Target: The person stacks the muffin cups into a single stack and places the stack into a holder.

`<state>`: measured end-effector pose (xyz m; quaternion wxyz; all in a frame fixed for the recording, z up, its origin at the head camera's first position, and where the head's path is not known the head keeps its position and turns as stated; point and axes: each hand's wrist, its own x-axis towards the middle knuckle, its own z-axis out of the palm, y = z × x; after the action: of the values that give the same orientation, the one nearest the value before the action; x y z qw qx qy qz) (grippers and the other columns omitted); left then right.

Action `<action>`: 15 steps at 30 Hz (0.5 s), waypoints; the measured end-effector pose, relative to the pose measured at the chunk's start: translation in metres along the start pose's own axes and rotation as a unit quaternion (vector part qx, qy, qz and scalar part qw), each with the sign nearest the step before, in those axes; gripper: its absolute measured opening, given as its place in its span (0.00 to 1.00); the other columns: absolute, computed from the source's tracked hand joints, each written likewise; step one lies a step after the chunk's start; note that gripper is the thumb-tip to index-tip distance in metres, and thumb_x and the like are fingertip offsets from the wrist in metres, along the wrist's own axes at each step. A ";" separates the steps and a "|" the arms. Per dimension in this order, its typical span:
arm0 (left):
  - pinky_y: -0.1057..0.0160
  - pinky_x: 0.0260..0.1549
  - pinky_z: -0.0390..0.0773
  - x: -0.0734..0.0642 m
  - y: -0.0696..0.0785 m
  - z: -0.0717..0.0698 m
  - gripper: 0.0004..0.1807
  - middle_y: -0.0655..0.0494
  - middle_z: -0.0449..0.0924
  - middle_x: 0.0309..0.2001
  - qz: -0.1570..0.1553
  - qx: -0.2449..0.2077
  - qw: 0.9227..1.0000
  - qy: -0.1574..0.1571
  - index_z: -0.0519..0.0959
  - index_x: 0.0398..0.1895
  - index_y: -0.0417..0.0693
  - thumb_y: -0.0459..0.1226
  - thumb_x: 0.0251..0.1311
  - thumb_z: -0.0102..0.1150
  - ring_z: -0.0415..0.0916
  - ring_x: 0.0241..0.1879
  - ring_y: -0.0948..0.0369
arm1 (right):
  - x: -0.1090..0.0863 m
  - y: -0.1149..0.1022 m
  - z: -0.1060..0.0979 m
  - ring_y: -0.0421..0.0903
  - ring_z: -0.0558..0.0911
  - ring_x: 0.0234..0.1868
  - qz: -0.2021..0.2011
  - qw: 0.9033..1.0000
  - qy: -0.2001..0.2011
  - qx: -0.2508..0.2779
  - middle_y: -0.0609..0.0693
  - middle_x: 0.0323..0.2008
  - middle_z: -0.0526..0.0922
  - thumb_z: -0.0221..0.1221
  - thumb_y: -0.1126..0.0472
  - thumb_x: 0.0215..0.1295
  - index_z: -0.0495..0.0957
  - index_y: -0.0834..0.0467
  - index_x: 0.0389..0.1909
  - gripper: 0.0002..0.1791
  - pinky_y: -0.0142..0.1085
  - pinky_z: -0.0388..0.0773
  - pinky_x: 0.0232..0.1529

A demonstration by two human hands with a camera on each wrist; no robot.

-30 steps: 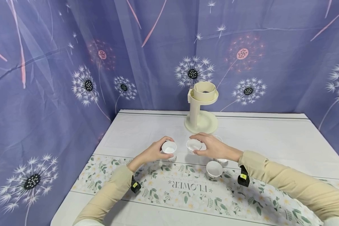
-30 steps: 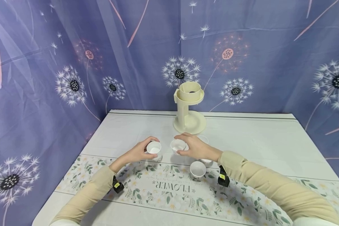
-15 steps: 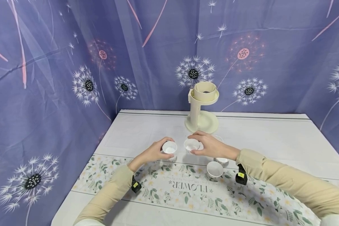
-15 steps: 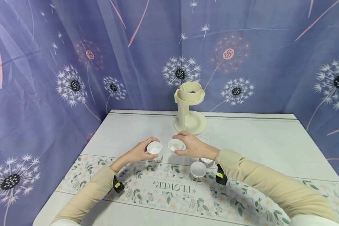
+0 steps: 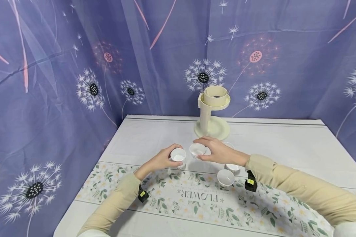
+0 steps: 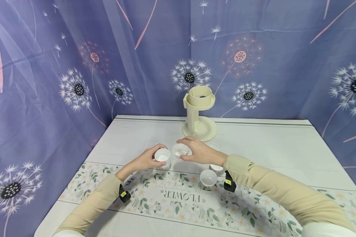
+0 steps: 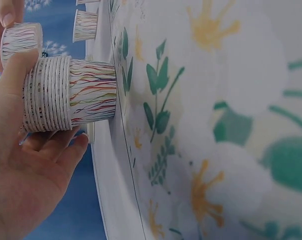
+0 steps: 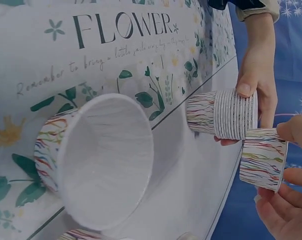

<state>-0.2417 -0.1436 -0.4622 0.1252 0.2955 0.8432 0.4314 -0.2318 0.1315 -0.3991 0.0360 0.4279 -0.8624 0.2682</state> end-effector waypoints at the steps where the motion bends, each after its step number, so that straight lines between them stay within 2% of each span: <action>1: 0.57 0.48 0.78 0.000 0.000 0.000 0.30 0.47 0.78 0.51 0.001 0.000 1.000 0.000 0.68 0.62 0.49 0.39 0.58 0.67 0.77 0.49 0.53 | 0.001 0.000 0.000 0.56 0.76 0.60 -0.001 1.000 0.001 0.002 0.60 0.58 0.78 0.63 0.57 0.61 0.71 0.66 0.61 0.30 0.50 0.74 0.60; 2: 0.57 0.48 0.77 0.000 0.000 0.000 0.30 0.46 0.78 0.51 0.001 0.000 1.000 -0.001 0.67 0.63 0.48 0.39 0.58 0.67 0.77 0.50 0.52 | 0.002 -0.001 0.000 0.56 0.76 0.60 -0.002 1.000 0.001 0.003 0.60 0.58 0.78 0.63 0.57 0.61 0.71 0.66 0.62 0.30 0.50 0.74 0.61; 6: 0.55 0.47 0.77 -0.005 0.021 -0.005 0.30 0.39 0.77 0.52 0.003 -0.001 1.000 -0.009 0.66 0.63 0.40 0.36 0.59 0.66 0.76 0.50 0.46 | 0.004 -0.005 0.000 0.57 0.75 0.62 -0.003 1.000 0.003 0.010 0.60 0.60 0.76 0.62 0.58 0.63 0.69 0.67 0.63 0.30 0.51 0.73 0.61; 9: 0.55 0.47 0.77 -0.006 0.024 -0.005 0.30 0.35 0.76 0.52 -0.003 0.002 1.000 -0.013 0.65 0.63 0.36 0.35 0.59 0.65 0.76 0.51 0.43 | 0.006 -0.006 0.001 0.57 0.76 0.61 -0.004 1.000 0.006 0.017 0.61 0.60 0.75 0.62 0.58 0.63 0.69 0.68 0.63 0.30 0.51 0.74 0.60; 13: 0.55 0.46 0.77 0.000 0.003 0.000 0.31 0.37 0.76 0.53 -0.007 0.005 1.000 -0.009 0.65 0.64 0.41 0.36 0.60 0.65 0.76 0.51 0.45 | 0.008 -0.008 0.003 0.57 0.77 0.58 -0.007 1.000 0.010 0.026 0.62 0.61 0.75 0.61 0.58 0.64 0.68 0.67 0.64 0.30 0.50 0.76 0.58; 15: 0.57 0.46 0.78 0.001 0.000 0.001 0.30 0.40 0.77 0.53 -0.006 0.008 1.000 -0.006 0.65 0.64 0.45 0.37 0.60 0.65 0.77 0.50 0.47 | 0.009 -0.008 0.003 0.57 0.77 0.59 -0.009 1.000 0.011 0.027 0.61 0.60 0.75 0.61 0.58 0.64 0.68 0.67 0.64 0.30 0.50 0.76 0.58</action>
<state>-0.2420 -0.1426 -0.4630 0.1302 0.2943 0.8474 0.4223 -0.2307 0.1193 -0.3959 0.0364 0.4332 -0.8506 0.2959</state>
